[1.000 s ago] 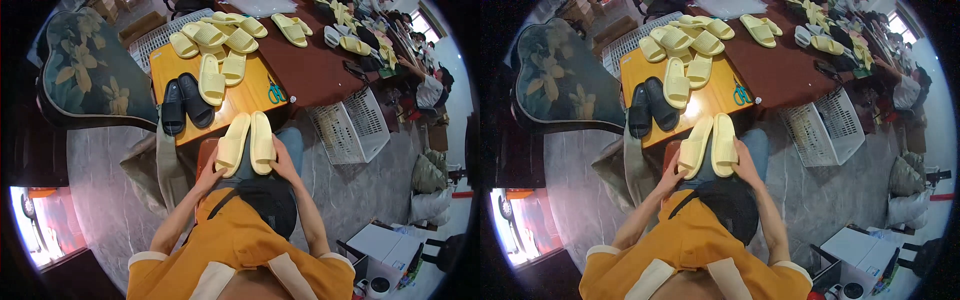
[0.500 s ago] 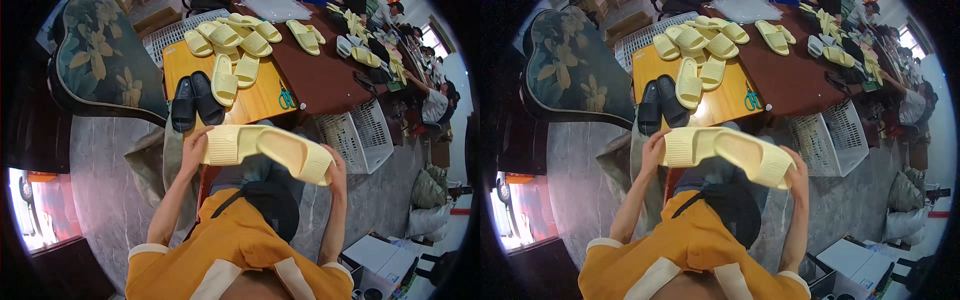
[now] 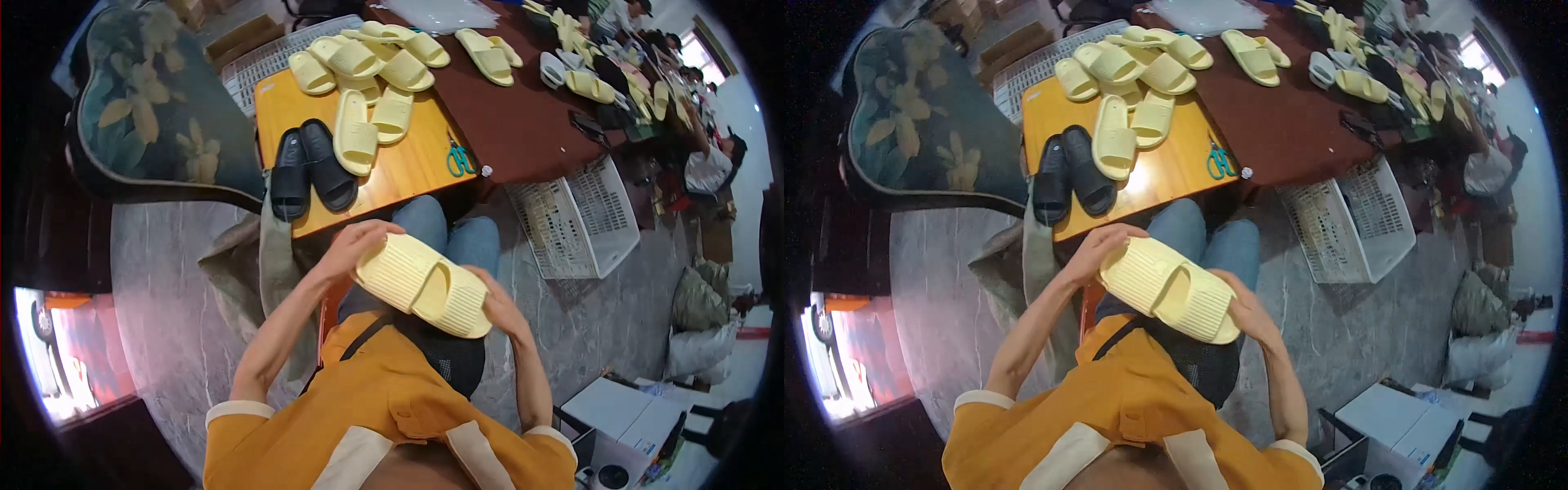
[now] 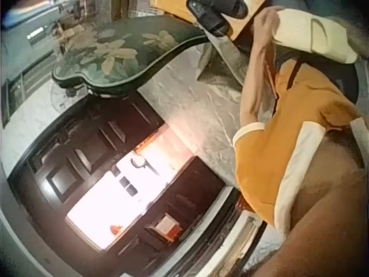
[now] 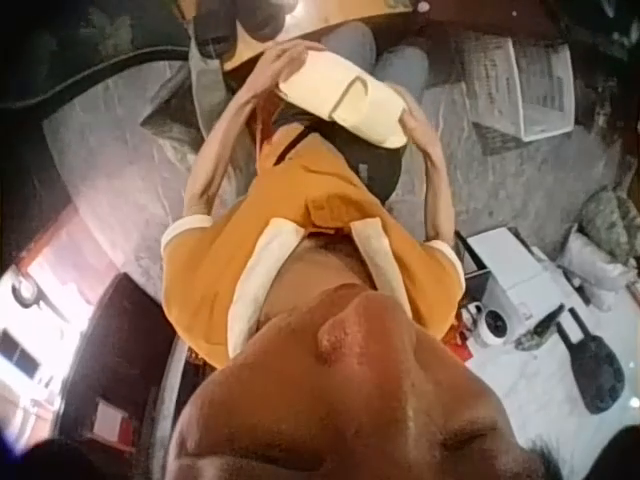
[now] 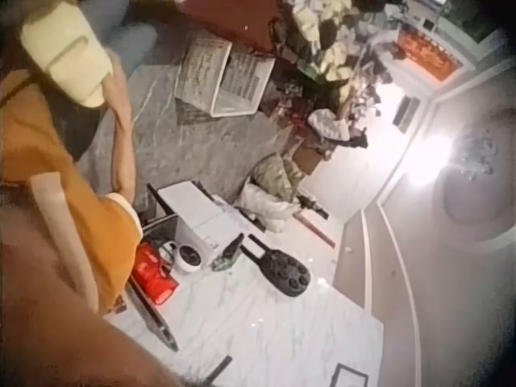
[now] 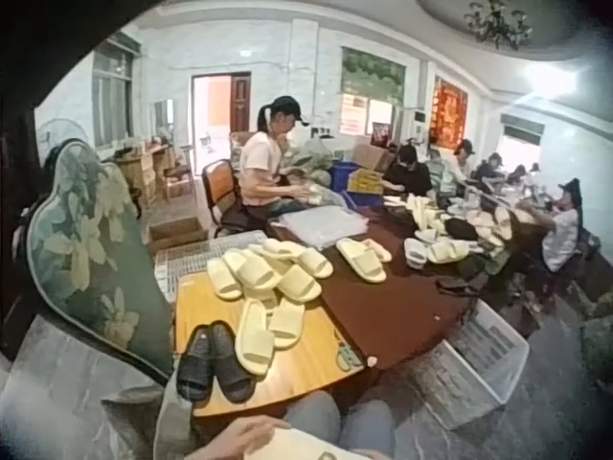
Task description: Trimming excess material and loose threads from newly manufactured foam slippers using scissors.
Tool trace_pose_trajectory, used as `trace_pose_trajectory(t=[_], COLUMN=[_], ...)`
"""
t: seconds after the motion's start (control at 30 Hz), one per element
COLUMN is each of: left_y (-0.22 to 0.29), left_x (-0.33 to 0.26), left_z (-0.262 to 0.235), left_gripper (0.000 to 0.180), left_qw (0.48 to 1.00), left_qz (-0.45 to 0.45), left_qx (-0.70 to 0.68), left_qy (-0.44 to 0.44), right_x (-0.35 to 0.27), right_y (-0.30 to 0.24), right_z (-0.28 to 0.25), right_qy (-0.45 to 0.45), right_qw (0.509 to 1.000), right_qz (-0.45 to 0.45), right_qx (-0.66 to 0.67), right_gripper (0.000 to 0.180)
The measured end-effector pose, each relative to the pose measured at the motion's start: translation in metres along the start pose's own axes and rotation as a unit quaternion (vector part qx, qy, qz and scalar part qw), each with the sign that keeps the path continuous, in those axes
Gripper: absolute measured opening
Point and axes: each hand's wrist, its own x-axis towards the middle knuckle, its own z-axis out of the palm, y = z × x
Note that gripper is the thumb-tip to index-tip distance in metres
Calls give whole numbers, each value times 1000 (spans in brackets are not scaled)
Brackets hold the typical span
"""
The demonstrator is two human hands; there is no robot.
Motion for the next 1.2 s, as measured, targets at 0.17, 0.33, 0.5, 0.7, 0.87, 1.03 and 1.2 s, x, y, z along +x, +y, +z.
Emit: trace_pose_trajectory(t=[0.17,0.33,0.5,0.7,0.87,1.03,1.2], left_y=[-45,-49,-41,2,-9,-43,1], left_x=[60,85,136,214,239,206,118], left_z=[-32,-74,-117,-130,-135,-90,-6], left_gripper=[40,29,32,52,44,23,24], left_qw=[996,978,843,584,622,822,941], left_qz=[-22,-10,160,228,16,82,28], left_qx=[80,171,466,727,772,564,338], left_qy=[37,121,215,280,127,13,25], right_x=[-4,-31,6,47,60,59,74], right_y=[75,83,31,71,111,92,87], right_z=[-40,-178,-257,-157,-51,-33,-38], right_qy=[102,386,421,215,111,110,110], right_qw=[960,846,776,952,973,977,986], right_qz=[93,26,-14,17,58,69,54], right_qx=[243,368,469,218,192,168,115], right_gripper=[41,38,79,52,45,40,37])
